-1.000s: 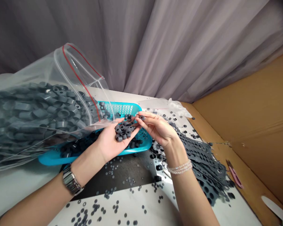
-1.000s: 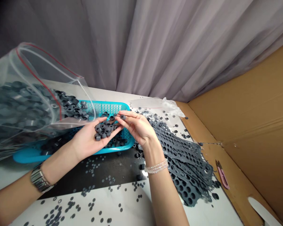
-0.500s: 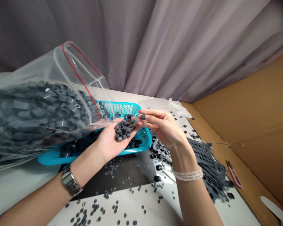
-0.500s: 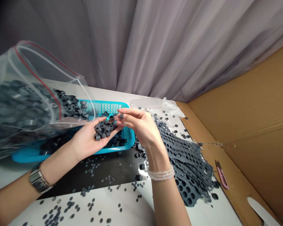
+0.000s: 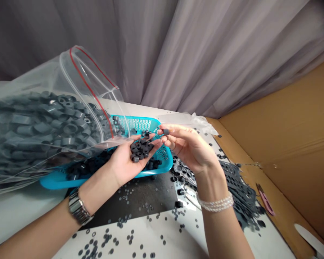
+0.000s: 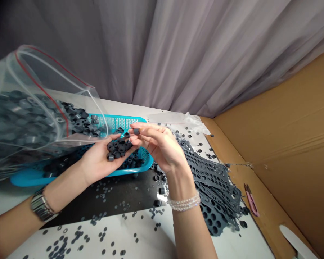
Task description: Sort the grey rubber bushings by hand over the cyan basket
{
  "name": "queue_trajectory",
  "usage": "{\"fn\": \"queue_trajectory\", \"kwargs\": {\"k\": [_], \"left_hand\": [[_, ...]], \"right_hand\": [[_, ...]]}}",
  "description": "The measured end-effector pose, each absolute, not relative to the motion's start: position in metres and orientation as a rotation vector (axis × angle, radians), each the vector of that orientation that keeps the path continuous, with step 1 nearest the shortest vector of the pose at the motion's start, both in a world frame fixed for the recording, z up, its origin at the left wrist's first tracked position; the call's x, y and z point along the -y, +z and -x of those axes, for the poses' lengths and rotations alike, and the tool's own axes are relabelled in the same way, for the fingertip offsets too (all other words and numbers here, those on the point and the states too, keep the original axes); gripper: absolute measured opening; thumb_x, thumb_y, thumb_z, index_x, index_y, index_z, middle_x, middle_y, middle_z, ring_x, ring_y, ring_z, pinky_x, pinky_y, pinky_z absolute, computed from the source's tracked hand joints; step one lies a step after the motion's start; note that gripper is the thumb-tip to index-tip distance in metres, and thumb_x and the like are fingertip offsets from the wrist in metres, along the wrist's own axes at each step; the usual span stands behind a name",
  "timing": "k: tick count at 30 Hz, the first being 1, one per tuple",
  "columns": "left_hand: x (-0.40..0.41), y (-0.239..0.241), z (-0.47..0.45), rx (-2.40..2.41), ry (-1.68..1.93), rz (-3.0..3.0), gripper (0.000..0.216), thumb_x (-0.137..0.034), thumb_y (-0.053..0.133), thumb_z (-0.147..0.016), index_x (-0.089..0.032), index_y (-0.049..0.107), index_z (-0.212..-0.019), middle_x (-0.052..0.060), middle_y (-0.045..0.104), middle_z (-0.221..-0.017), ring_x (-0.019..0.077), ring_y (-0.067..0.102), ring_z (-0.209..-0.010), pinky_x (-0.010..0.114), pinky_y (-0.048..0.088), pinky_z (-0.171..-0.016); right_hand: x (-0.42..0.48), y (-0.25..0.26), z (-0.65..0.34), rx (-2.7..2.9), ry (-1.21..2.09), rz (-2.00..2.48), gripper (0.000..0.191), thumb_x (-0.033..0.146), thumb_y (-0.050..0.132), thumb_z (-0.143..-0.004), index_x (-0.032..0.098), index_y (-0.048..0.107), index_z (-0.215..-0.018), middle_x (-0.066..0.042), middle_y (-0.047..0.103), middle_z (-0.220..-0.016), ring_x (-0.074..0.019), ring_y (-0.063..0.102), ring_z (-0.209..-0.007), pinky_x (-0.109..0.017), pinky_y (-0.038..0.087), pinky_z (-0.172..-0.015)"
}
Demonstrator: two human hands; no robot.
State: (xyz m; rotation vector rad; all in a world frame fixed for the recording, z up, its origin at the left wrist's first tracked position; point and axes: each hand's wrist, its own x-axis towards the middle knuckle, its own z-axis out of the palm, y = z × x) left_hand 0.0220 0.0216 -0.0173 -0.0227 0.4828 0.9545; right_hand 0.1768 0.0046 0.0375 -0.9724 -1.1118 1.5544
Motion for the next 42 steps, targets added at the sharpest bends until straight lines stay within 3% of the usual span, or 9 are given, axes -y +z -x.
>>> {"fn": "queue_trajectory", "kwargs": {"k": [12,19,26,31,42], "left_hand": [[-0.023,-0.021,-0.022,-0.442,0.979,0.047,0.026,-0.013,0.035,-0.089,-0.01,0.062,-0.091,0.011,0.069,-0.08,0.0205,0.067,-0.079,0.038,0.055,-0.079],[-0.023,-0.023,-0.022,-0.397,0.985,0.051,0.03,-0.011,0.035,-0.088,-0.011,0.061,-0.103,0.011,0.07,-0.084,0.02,0.068,-0.079,0.041,0.054,-0.083],[-0.022,-0.021,-0.023,-0.429,0.993,-0.003,0.031,-0.012,0.033,-0.089,-0.01,0.062,-0.099,0.011,0.07,-0.079,0.0204,0.068,-0.078,0.039,0.054,-0.082],[-0.022,-0.021,-0.024,-0.438,0.999,0.004,0.029,-0.013,0.035,-0.089,-0.009,0.061,-0.101,0.013,0.07,-0.088,0.0218,0.067,-0.087,0.04,0.053,-0.085],[-0.023,-0.02,-0.025,-0.468,1.021,0.06,0.029,-0.011,0.034,-0.089,-0.01,0.059,-0.104,0.014,0.068,-0.097,0.0237,0.064,-0.096,0.045,0.05,-0.089]], "right_hand": [[-0.004,0.037,-0.177,1.058,1.625,0.903,0.018,0.014,0.063,-0.075,0.015,0.071,-0.091,-0.004,0.07,-0.095,-0.0128,0.066,-0.081,-0.024,0.05,-0.089],[-0.004,0.036,-0.175,1.069,1.583,0.923,0.018,0.014,0.07,-0.07,0.019,0.071,-0.087,-0.003,0.071,-0.088,-0.0152,0.067,-0.084,-0.029,0.051,-0.09],[-0.003,0.034,-0.174,1.152,1.531,0.919,0.019,0.013,0.072,-0.068,0.021,0.071,-0.085,-0.001,0.072,-0.085,-0.0155,0.067,-0.084,-0.031,0.051,-0.087],[-0.006,0.033,-0.176,1.138,1.503,0.993,0.028,0.01,0.066,-0.069,0.021,0.071,-0.095,-0.003,0.07,-0.099,-0.0161,0.065,-0.09,-0.033,0.046,-0.096],[-0.012,0.025,-0.177,1.001,1.58,0.77,0.043,0.002,0.042,-0.059,0.011,0.07,-0.091,-0.008,0.07,-0.102,-0.0219,0.06,-0.106,-0.04,0.033,-0.107]]}}
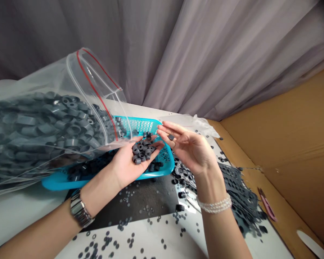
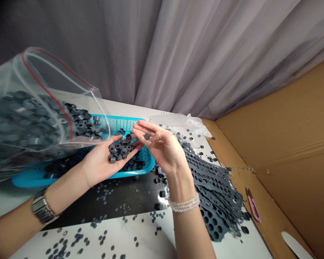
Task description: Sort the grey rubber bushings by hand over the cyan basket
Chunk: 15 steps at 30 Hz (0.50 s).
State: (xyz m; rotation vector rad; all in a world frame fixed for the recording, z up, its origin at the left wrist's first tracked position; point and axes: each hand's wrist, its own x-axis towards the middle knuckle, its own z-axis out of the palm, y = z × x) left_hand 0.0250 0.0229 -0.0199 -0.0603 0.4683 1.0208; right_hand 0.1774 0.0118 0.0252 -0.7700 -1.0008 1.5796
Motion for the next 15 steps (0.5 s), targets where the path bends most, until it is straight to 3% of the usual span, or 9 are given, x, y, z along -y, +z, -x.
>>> {"fn": "queue_trajectory", "kwargs": {"k": [8,15], "left_hand": [[-0.0241,-0.0218,-0.0237,-0.466,0.984,0.089,0.028,-0.015,0.035,-0.09,-0.01,0.06,-0.103,0.013,0.068,-0.097,0.0223,0.064,-0.097,0.041,0.05,-0.09],[-0.0241,-0.0223,-0.0234,-0.457,0.979,0.078,0.027,-0.015,0.038,-0.089,-0.01,0.06,-0.103,0.013,0.068,-0.099,0.0225,0.064,-0.098,0.042,0.049,-0.092]], "right_hand": [[-0.0157,0.0222,-0.1807,0.906,1.664,0.73,0.037,0.007,0.042,-0.067,0.01,0.065,-0.096,-0.01,0.07,-0.1,-0.0216,0.061,-0.103,-0.04,0.03,-0.108],[-0.0152,0.0205,-0.18,0.979,1.637,0.756,0.047,0.004,0.041,-0.06,0.012,0.061,-0.102,-0.01,0.067,-0.107,-0.021,0.058,-0.108,-0.04,0.031,-0.108]]}}
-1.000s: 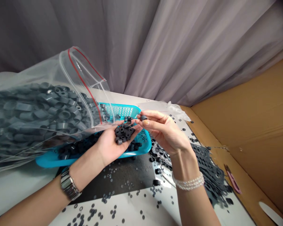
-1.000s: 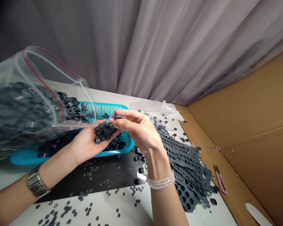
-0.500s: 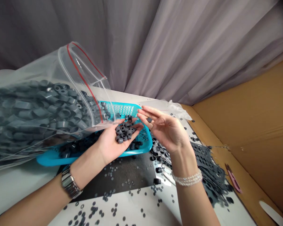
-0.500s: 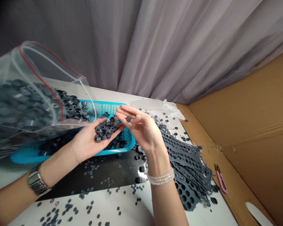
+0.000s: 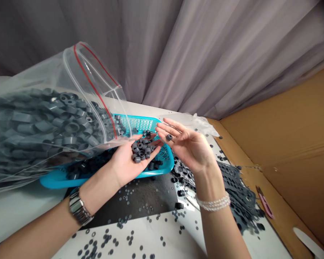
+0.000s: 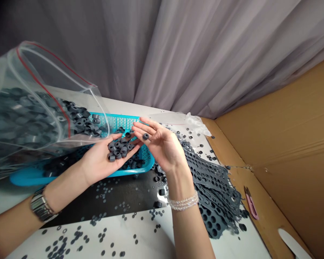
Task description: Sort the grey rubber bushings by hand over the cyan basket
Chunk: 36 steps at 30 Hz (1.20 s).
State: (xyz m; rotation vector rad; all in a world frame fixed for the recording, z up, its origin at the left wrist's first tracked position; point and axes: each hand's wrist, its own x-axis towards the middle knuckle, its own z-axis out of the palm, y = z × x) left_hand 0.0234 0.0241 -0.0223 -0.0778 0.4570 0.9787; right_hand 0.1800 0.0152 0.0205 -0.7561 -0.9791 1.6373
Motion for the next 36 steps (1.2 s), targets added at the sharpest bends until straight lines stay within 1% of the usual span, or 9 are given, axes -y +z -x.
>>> {"fn": "queue_trajectory", "kwargs": {"k": [3,7,11,14,17,20,24,30,36], "left_hand": [[-0.023,-0.021,-0.023,-0.465,0.983,0.077,0.028,-0.014,0.037,-0.089,-0.009,0.058,-0.107,0.013,0.068,-0.099,0.0237,0.063,-0.1,0.042,0.049,-0.092],[-0.022,-0.018,-0.023,-0.481,0.988,0.075,0.034,-0.015,0.037,-0.089,-0.004,0.052,-0.117,0.018,0.067,-0.101,0.0301,0.058,-0.109,0.042,0.052,-0.089],[-0.019,-0.014,-0.024,-0.505,0.996,0.083,0.041,-0.016,0.036,-0.089,0.001,0.045,-0.126,0.024,0.064,-0.105,0.0351,0.055,-0.111,0.043,0.054,-0.085],[-0.018,-0.011,-0.024,-0.527,0.988,0.074,0.042,-0.016,0.036,-0.089,0.001,0.044,-0.127,0.024,0.064,-0.105,0.035,0.055,-0.11,0.043,0.054,-0.085],[-0.017,-0.01,-0.024,-0.531,0.976,0.066,0.041,-0.016,0.037,-0.089,0.0,0.045,-0.126,0.023,0.064,-0.105,0.0342,0.055,-0.11,0.043,0.054,-0.086],[-0.017,-0.01,-0.024,-0.539,0.957,0.04,0.041,-0.016,0.038,-0.088,-0.001,0.045,-0.126,0.024,0.062,-0.109,0.0335,0.056,-0.11,0.041,0.054,-0.085],[-0.016,-0.01,-0.026,-0.55,0.94,-0.012,0.036,-0.014,0.04,-0.087,-0.004,0.05,-0.12,0.023,0.061,-0.111,0.0306,0.059,-0.106,0.038,0.055,-0.083],[-0.018,-0.013,-0.028,-0.592,0.97,-0.036,0.018,-0.008,0.043,-0.084,-0.012,0.059,-0.093,0.008,0.067,-0.082,0.0166,0.066,-0.077,0.037,0.055,-0.081],[-0.019,-0.018,-0.027,-0.544,0.927,-0.032,0.017,-0.008,0.046,-0.082,-0.012,0.059,-0.094,0.012,0.067,-0.095,0.0189,0.066,-0.086,0.04,0.054,-0.083]], "right_hand": [[-0.014,0.021,-0.179,1.043,1.606,0.762,0.053,0.0,0.042,-0.057,0.013,0.06,-0.105,-0.009,0.065,-0.112,-0.0203,0.056,-0.112,-0.039,0.032,-0.108],[-0.014,0.023,-0.183,1.147,1.502,0.849,0.048,-0.001,0.05,-0.061,0.016,0.06,-0.105,-0.006,0.066,-0.111,-0.019,0.057,-0.111,-0.037,0.035,-0.106],[-0.02,0.016,-0.203,1.353,1.07,1.198,0.036,0.005,0.05,-0.069,0.015,0.063,-0.101,-0.008,0.067,-0.107,-0.0206,0.061,-0.103,-0.041,0.042,-0.099],[-0.028,0.003,-0.224,1.576,0.684,1.543,0.038,0.004,0.046,-0.068,0.013,0.066,-0.099,-0.011,0.068,-0.102,-0.0233,0.063,-0.098,-0.046,0.044,-0.095],[-0.032,-0.006,-0.237,1.72,0.587,1.678,0.048,0.003,0.044,-0.066,0.015,0.063,-0.109,-0.011,0.066,-0.11,-0.0249,0.06,-0.106,-0.047,0.044,-0.096],[-0.029,-0.001,-0.233,1.71,0.509,1.704,0.048,0.006,0.044,-0.071,0.014,0.059,-0.116,-0.012,0.062,-0.118,-0.0249,0.057,-0.111,-0.046,0.042,-0.098],[-0.016,0.019,-0.207,1.825,0.561,1.555,0.038,0.01,0.044,-0.078,0.012,0.062,-0.112,-0.011,0.064,-0.115,-0.0213,0.059,-0.107,-0.039,0.045,-0.096],[-0.009,0.019,-0.174,2.009,0.748,1.257,0.04,0.011,0.047,-0.081,0.019,0.06,-0.117,-0.005,0.064,-0.115,-0.0186,0.059,-0.106,-0.037,0.044,-0.097],[-0.017,0.005,-0.17,1.849,0.926,1.259,0.029,0.017,0.053,-0.082,0.018,0.065,-0.108,-0.006,0.067,-0.105,-0.0201,0.062,-0.097,-0.038,0.049,-0.088]]}}
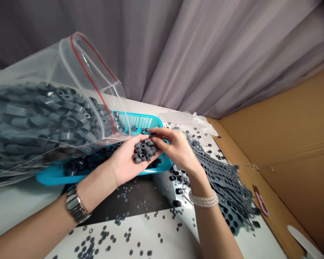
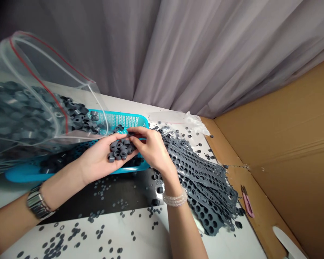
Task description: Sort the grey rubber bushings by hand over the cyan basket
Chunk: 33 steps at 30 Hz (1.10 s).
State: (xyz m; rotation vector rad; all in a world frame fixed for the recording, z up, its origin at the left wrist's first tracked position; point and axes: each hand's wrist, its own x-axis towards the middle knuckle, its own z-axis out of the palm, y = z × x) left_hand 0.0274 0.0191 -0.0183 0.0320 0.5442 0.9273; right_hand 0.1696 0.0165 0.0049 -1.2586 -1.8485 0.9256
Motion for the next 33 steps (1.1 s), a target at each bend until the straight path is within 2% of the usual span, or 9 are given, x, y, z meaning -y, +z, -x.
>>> {"fn": "queue_trajectory", "kwargs": {"k": [3,7,11,15,20,25,29,31,33], "left_hand": [[-0.018,-0.019,-0.027,-0.512,0.931,0.0,0.019,-0.008,0.046,-0.082,-0.011,0.058,-0.096,0.012,0.067,-0.096,0.0197,0.066,-0.088,0.042,0.052,-0.087],[-0.016,-0.016,-0.027,-0.481,0.936,0.015,0.019,-0.007,0.044,-0.083,-0.009,0.059,-0.094,0.014,0.068,-0.094,0.0237,0.065,-0.095,0.043,0.05,-0.09],[-0.015,-0.013,-0.028,-0.478,0.932,0.0,0.027,-0.008,0.04,-0.084,-0.007,0.058,-0.104,0.02,0.065,-0.107,0.028,0.061,-0.103,0.044,0.051,-0.089],[-0.015,-0.011,-0.028,-0.442,0.912,0.042,0.033,-0.01,0.039,-0.084,-0.006,0.055,-0.113,0.021,0.063,-0.113,0.03,0.057,-0.109,0.042,0.051,-0.09],[-0.015,-0.01,-0.026,-0.447,0.879,0.078,0.036,-0.01,0.04,-0.083,-0.005,0.054,-0.116,0.02,0.064,-0.111,0.0304,0.056,-0.11,0.04,0.052,-0.089],[-0.016,-0.012,-0.026,-0.439,0.881,0.102,0.038,-0.009,0.04,-0.083,-0.004,0.053,-0.118,0.021,0.065,-0.109,0.0305,0.058,-0.108,0.042,0.052,-0.088],[-0.016,-0.012,-0.026,-0.445,0.878,0.116,0.041,-0.011,0.04,-0.084,-0.002,0.047,-0.124,0.023,0.063,-0.11,0.031,0.058,-0.108,0.041,0.053,-0.087],[-0.017,-0.012,-0.025,-0.457,0.89,0.101,0.043,-0.013,0.038,-0.086,0.001,0.044,-0.126,0.025,0.061,-0.113,0.032,0.056,-0.11,0.039,0.054,-0.086],[-0.017,-0.012,-0.024,-0.465,0.903,0.087,0.044,-0.013,0.035,-0.087,0.001,0.042,-0.128,0.026,0.06,-0.115,0.0322,0.056,-0.11,0.039,0.053,-0.086]], "right_hand": [[-0.017,0.005,-0.17,1.625,1.17,1.174,0.032,0.023,0.058,-0.081,0.017,0.061,-0.112,-0.007,0.068,-0.102,-0.02,0.064,-0.094,-0.037,0.05,-0.087],[-0.015,0.009,-0.172,1.393,1.392,1.054,0.048,0.027,0.061,-0.081,0.02,0.049,-0.128,-0.007,0.07,-0.1,-0.0183,0.067,-0.086,-0.037,0.051,-0.085],[-0.015,0.013,-0.176,1.27,1.474,0.994,0.053,0.027,0.059,-0.083,0.022,0.044,-0.133,-0.008,0.069,-0.105,-0.0197,0.065,-0.094,-0.04,0.047,-0.092],[-0.018,0.013,-0.179,1.187,1.501,0.901,0.044,0.024,0.056,-0.082,0.024,0.051,-0.126,-0.005,0.071,-0.102,-0.0206,0.06,-0.107,-0.041,0.04,-0.1],[-0.019,0.011,-0.182,1.111,1.528,0.874,0.03,0.025,0.054,-0.082,0.022,0.06,-0.111,-0.005,0.071,-0.103,-0.0218,0.059,-0.109,-0.043,0.038,-0.103],[-0.021,0.007,-0.182,1.067,1.56,0.837,0.026,0.025,0.051,-0.082,0.02,0.062,-0.105,-0.006,0.07,-0.104,-0.0208,0.058,-0.111,-0.04,0.037,-0.103],[-0.028,0.001,-0.191,0.956,1.501,0.908,0.022,0.033,0.046,-0.081,0.019,0.06,-0.091,-0.01,0.066,-0.109,-0.022,0.058,-0.108,-0.039,0.047,-0.089],[-0.033,-0.002,-0.199,0.877,1.426,0.991,0.021,0.035,0.045,-0.081,0.019,0.056,-0.075,-0.012,0.066,-0.1,-0.0202,0.061,-0.093,-0.032,0.051,-0.07],[-0.034,-0.002,-0.203,0.828,1.373,1.058,0.023,0.035,0.047,-0.08,0.02,0.049,-0.063,-0.01,0.063,-0.082,-0.0142,0.057,-0.068,-0.025,0.043,-0.049]]}}
